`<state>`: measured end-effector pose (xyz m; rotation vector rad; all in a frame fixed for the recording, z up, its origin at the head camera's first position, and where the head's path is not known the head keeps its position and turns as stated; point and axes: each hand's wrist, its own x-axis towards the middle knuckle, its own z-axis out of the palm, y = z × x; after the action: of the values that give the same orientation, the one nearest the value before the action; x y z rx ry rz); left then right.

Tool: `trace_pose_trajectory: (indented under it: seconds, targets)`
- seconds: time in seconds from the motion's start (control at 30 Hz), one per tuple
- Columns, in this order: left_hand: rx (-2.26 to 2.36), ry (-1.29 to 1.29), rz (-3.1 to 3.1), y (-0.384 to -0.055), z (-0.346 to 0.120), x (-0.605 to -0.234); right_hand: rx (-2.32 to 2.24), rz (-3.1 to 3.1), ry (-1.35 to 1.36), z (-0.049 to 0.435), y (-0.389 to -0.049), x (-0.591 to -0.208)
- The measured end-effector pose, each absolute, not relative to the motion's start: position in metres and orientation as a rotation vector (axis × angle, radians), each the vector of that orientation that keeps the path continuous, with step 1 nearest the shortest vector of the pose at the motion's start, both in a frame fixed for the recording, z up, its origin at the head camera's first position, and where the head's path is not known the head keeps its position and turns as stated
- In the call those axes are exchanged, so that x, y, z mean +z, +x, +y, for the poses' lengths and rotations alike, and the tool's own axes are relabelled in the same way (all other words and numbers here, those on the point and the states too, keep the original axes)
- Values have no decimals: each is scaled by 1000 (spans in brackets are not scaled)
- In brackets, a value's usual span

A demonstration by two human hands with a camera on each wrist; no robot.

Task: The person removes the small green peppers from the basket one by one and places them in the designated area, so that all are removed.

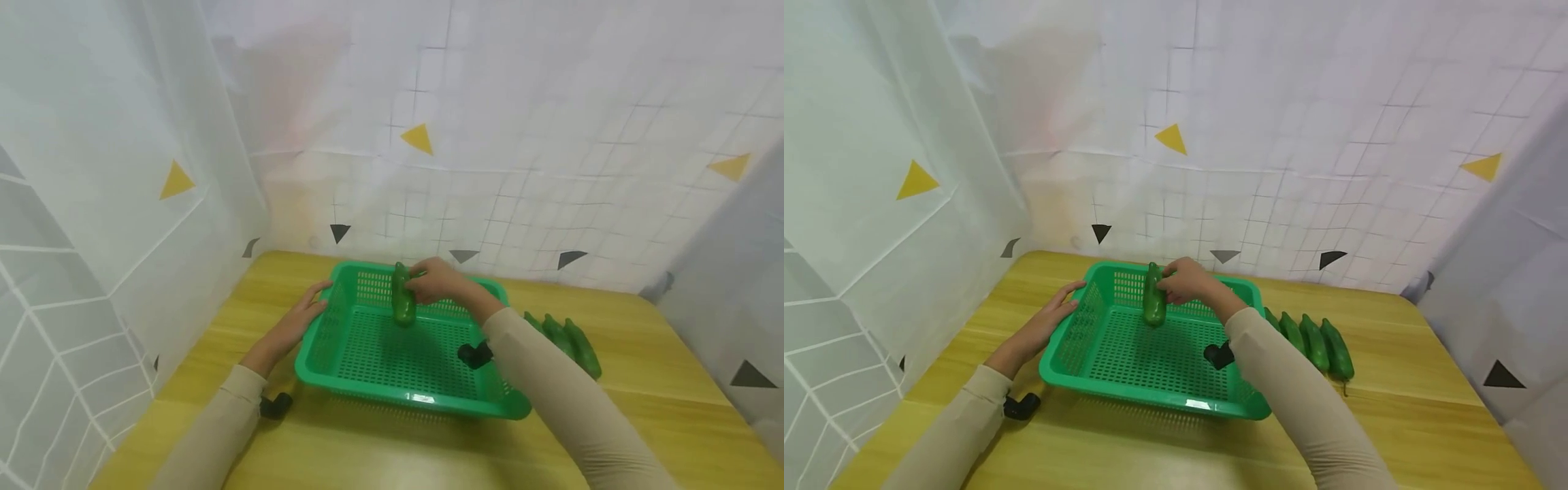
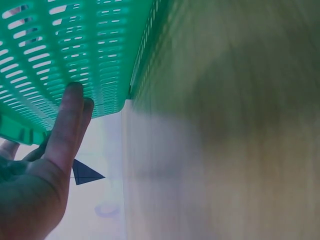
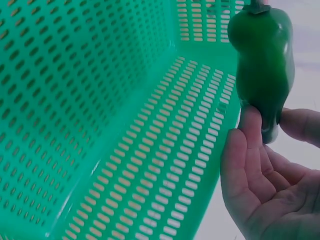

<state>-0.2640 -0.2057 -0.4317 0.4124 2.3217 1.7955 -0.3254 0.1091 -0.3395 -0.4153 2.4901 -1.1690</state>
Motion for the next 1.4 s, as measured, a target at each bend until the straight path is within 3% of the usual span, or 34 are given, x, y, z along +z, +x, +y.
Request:
trace_pose_trajectory:
  seconds: [0.43,1.4]
  targets:
    - [1799,407,2335,-266,-207,-436,-1084,2537,-426,142,-338,-333]
    - [1809,413,2291,-273,-208,-437,-1077,2603,-318,220,-327,-323]
